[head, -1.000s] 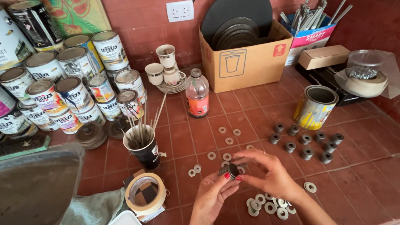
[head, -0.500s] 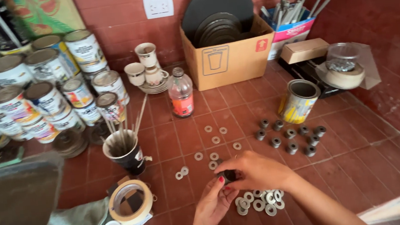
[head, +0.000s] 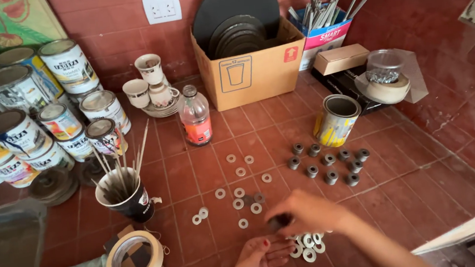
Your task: Sorting and arranging metal washers and cylinders on a tiled workbench
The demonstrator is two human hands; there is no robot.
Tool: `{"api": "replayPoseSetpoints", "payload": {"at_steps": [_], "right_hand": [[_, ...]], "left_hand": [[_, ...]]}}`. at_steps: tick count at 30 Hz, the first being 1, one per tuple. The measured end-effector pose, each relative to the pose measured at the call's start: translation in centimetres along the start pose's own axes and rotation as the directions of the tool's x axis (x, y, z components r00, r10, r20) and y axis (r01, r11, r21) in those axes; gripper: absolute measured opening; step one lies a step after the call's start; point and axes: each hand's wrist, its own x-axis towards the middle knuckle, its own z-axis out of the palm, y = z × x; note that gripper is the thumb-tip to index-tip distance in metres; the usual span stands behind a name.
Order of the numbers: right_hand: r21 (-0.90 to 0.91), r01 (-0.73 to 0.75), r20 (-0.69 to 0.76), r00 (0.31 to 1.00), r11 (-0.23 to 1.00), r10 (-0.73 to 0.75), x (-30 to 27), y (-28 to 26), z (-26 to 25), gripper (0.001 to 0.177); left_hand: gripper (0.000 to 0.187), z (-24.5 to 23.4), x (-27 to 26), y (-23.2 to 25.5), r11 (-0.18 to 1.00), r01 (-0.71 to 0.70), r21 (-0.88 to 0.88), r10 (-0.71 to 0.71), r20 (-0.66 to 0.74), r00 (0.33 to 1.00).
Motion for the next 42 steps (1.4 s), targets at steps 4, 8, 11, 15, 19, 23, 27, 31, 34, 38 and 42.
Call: {"api": "replayPoseSetpoints", "payload": {"at_steps": [4, 8, 11, 15, 19, 23, 27, 31, 34, 38, 42], "right_hand": [[-0.102, -0.116, -0.073, 0.991, 0.988, 0.109, 0.0, 4.0, -2.1, 0.024], [-0.249, -0.155, -0.102, 0.986, 0.956, 0.133, 1.1, 14.1, -1.0, 0.023], [-0.388, -0.275, -0.067, 0.960, 0.879, 0.271, 1.9, 18.4, 0.6, 0.032], [-0.421, -0.401, -0.043, 0.905, 0.814, 0.423, 2.7, 21.3, 2.6, 0.032], [-0.440, -0.339, -0.097, 0.939, 0.832, 0.331, 3.5, 24.9, 4.3, 0.036], [-0.449, -0.361, -0.104, 0.930, 0.817, 0.353, 4.3, 25.2, 4.3, 0.036], [-0.479, -0.395, -0.093, 0.911, 0.784, 0.402, 4.6, 24.7, 4.0, 0.032], [-0.495, -0.422, -0.072, 0.891, 0.759, 0.448, 4.6, 23.8, 3.7, 0.027], [-0.467, -0.423, -0.079, 0.894, 0.776, 0.440, 4.7, 25.2, 4.4, 0.027], [-0.470, -0.414, -0.092, 0.901, 0.780, 0.423, 4.7, 25.2, 4.5, 0.025], [-0.421, -0.473, -0.096, 0.872, 0.774, 0.481, 4.6, 24.8, 4.5, 0.027]], "left_hand": [[0.048, 1.6, -3.5, 1.9, 0.980, 0.043, 0.194, -0.009, -0.172, 0.985], [0.038, 3.5, -8.5, 5.7, 0.935, 0.124, 0.331, 0.023, -0.408, 0.913], [0.039, -0.5, -10.6, 6.0, 0.941, 0.000, 0.339, 0.165, -0.458, 0.874], [0.042, -3.3, -13.3, 5.9, 0.934, -0.025, 0.358, 0.231, -0.548, 0.804], [0.038, -4.5, -15.0, 4.7, 0.928, -0.035, 0.371, 0.278, -0.627, 0.727], [0.037, -2.3, -15.3, 4.9, 0.960, -0.060, 0.272, 0.245, -0.723, 0.646], [0.037, -1.6, -14.9, 4.8, 0.955, -0.066, 0.289, 0.264, -0.729, 0.632], [0.034, 0.4, -14.0, 5.1, 0.954, -0.041, 0.298, 0.263, -0.761, 0.593], [0.035, -3.1, -13.7, 3.6, 0.947, -0.045, 0.318, 0.252, -0.650, 0.717], [0.037, -4.5, -13.0, 2.5, 0.952, -0.120, 0.280, 0.272, -0.604, 0.749], [0.065, -9.6, -12.2, 1.7, 0.917, -0.324, 0.232, 0.338, -0.019, 0.941]]}}
